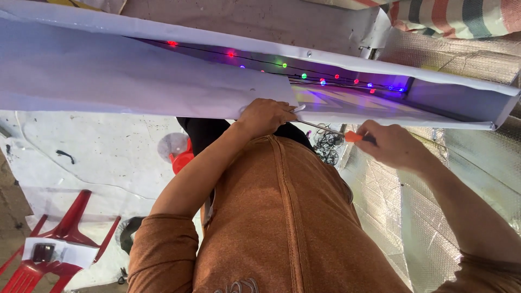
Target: Measuring, adjusting, and aligning a white banner sheet onto an LED-lit frame using a screwdriver and tape measure.
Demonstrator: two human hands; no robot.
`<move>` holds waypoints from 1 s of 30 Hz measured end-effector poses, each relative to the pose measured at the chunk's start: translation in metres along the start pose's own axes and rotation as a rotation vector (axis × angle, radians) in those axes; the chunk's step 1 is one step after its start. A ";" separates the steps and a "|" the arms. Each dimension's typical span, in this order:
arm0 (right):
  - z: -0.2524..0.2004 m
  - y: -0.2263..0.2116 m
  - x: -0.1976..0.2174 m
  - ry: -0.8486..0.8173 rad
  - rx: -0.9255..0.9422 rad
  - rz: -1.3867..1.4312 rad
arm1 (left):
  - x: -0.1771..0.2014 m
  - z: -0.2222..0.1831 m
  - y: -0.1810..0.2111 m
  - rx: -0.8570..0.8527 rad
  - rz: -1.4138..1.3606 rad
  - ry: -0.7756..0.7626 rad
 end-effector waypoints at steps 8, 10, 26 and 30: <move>-0.015 -0.003 -0.039 0.495 0.390 -0.897 | -0.001 0.005 0.002 0.046 0.043 -0.018; -0.018 0.004 -0.043 0.677 0.501 -1.153 | 0.008 0.004 0.007 0.056 0.034 -0.037; -0.018 0.024 -0.041 0.584 0.599 -0.679 | 0.003 0.007 0.011 0.096 -0.068 -0.002; -0.011 0.022 -0.018 0.124 -0.026 0.698 | 0.009 0.007 0.013 0.146 -0.057 0.004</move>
Point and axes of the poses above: each hand's wrist, its own z-axis towards the middle knuckle, its own x-axis out of the back of the hand, y = z × x, the point moved 1 cm from there along z, towards the middle knuckle, and after that the axes turned 8 degrees about x, right-handed, at the moved point
